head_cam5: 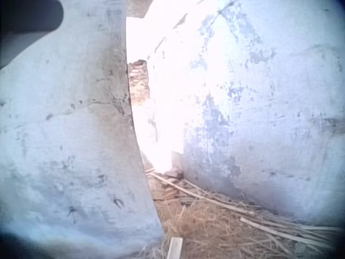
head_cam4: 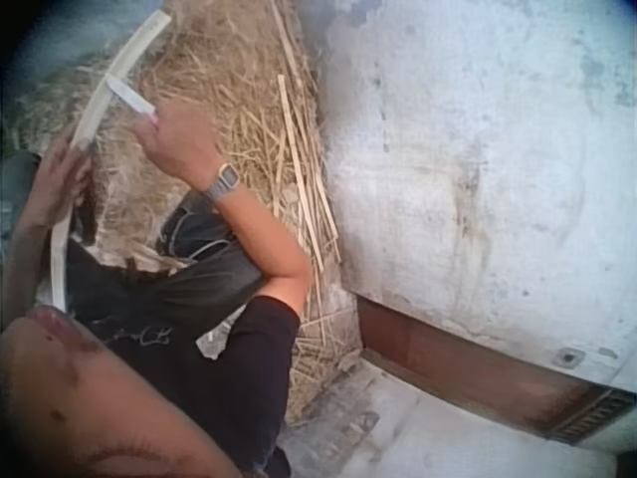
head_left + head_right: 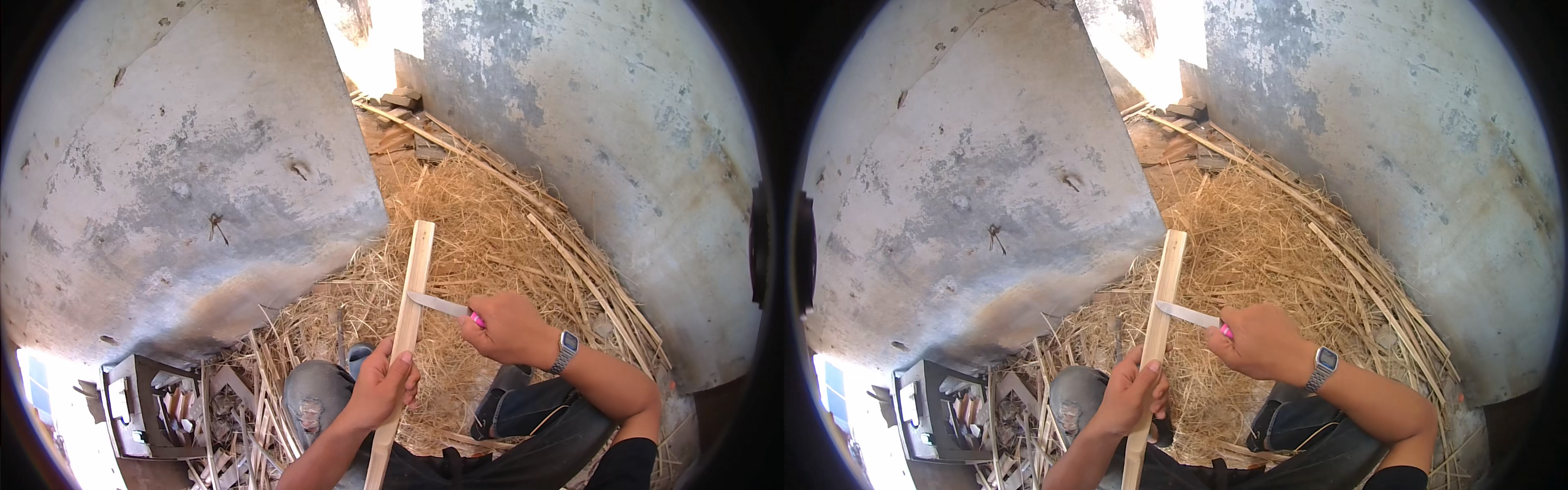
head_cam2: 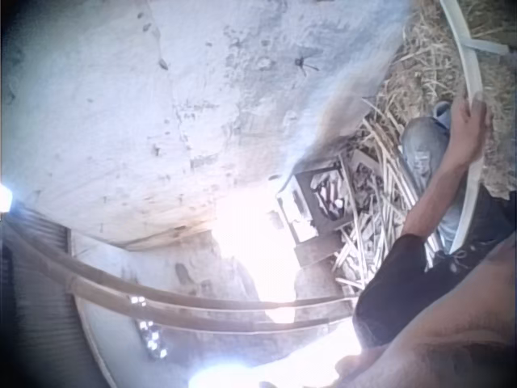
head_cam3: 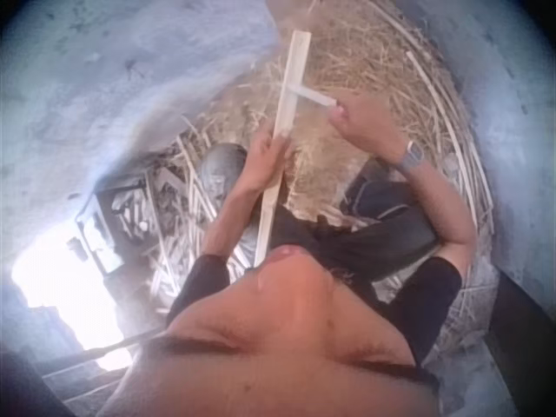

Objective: The person shapes, scrapes, and trims strips of bamboo using a knife.

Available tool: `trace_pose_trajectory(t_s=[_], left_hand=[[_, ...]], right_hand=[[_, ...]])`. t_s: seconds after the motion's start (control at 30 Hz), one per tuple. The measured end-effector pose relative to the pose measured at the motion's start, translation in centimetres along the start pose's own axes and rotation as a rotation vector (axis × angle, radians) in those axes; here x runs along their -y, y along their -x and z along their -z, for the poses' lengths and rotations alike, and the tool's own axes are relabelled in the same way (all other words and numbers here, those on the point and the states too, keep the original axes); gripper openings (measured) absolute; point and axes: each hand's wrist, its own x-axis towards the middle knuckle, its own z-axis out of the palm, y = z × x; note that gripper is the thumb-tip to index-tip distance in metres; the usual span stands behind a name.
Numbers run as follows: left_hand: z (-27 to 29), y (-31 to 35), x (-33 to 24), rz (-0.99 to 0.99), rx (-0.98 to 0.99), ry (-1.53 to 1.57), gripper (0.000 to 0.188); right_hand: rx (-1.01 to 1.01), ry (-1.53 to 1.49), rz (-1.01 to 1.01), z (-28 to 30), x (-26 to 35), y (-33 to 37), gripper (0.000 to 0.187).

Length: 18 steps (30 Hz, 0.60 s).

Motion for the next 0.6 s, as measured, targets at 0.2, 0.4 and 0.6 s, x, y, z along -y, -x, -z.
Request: trace_pose_trajectory(t_s=[0.2, 0.4, 0.6], left_hand=[[0.5, 0.4, -0.5, 0.158, 0.073, 0.174, 0.028], [1.1, 0.6, 0.5, 0.166, 0.145, 0.217, 0.025], [1.1, 0.9, 0.4, 0.215, 0.099, 0.196, 0.024]], right_hand=[[0.11, 0.078, 0.061, 0.4, 1.2, 1.1, 0.057], [-0.009, 0.195, 0.058, -1.3, 0.5, 1.2, 0.06], [-0.115, 0.265, 0.065, -2.2, -1.0, -0.2, 0.06]])
